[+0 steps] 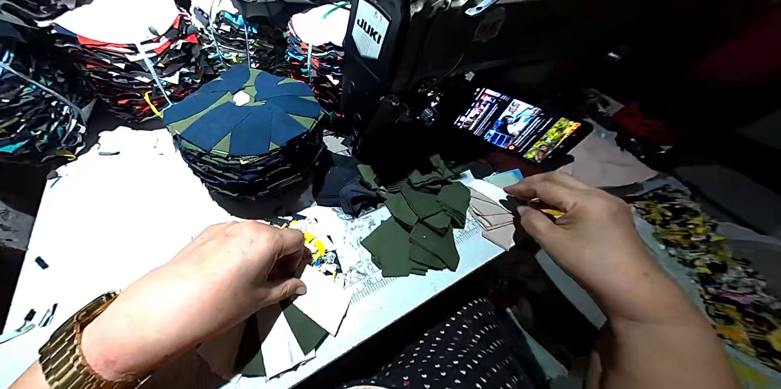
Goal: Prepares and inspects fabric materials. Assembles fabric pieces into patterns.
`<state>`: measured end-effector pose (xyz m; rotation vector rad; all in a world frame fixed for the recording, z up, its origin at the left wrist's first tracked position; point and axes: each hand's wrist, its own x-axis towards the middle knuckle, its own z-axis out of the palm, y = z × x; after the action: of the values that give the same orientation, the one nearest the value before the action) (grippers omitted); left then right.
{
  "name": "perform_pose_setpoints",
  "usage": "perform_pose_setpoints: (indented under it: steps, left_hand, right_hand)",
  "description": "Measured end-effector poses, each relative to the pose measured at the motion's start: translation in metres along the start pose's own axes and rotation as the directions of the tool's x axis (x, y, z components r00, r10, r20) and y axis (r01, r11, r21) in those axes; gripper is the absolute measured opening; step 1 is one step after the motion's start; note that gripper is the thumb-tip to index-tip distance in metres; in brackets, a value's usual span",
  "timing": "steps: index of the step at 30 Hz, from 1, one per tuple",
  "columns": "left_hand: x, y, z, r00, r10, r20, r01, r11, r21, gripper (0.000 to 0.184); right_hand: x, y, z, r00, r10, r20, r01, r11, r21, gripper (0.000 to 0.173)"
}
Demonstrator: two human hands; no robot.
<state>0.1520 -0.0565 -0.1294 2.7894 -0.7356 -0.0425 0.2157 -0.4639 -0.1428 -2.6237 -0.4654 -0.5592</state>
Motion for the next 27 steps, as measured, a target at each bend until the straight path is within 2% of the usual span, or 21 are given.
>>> perform_pose_setpoints:
  steps: [3,6,9,13,18,22,24,27]
  left_hand:
    - [0.001,0.0,0.003,0.994,0.037,-0.103,-0.044,0.997,-0.067,0.024]
    - [0.003,0.003,0.004,0.981,0.04,-0.19,-0.072,0.984,-0.165,0.022]
    - [0.006,0.005,0.003,0.965,0.032,-0.259,-0.09,0.973,-0.213,0.017]
    - [0.007,0.007,-0.002,0.935,0.011,-0.354,-0.139,0.931,-0.339,0.01]
    - [0.008,0.01,-0.004,0.893,-0.037,-0.449,-0.19,0.873,-0.45,0.007]
    - [0.01,0.012,0.001,0.881,-0.055,-0.471,-0.2,0.857,-0.475,0.005]
    - [0.01,0.013,0.002,0.882,-0.058,-0.468,-0.204,0.848,-0.489,0.006]
    - [0.012,0.01,0.004,0.879,-0.029,-0.476,-0.239,0.836,-0.493,0.007]
  right_hand:
    - [-0.004,0.023,0.008,0.998,-0.007,0.056,0.007,1.0,0.006,0.025]
    - [-0.004,0.025,0.012,1.0,-0.012,0.022,0.011,0.999,0.035,0.016]
    - [-0.001,0.028,0.01,1.0,-0.005,0.001,0.005,0.998,0.057,0.014]
    - [-0.001,0.036,0.009,0.995,-0.097,0.036,0.095,0.994,0.044,0.024]
    - [-0.002,0.034,0.014,0.997,-0.066,0.041,0.065,0.998,0.019,0.025]
    - [-0.005,0.009,0.004,0.994,-0.104,-0.024,0.103,0.994,-0.03,0.033]
    - [-0.01,-0.027,0.001,0.983,-0.177,-0.047,0.18,0.982,0.064,0.031]
    - [-0.019,-0.088,0.011,0.927,-0.374,0.02,0.357,0.898,0.257,0.022]
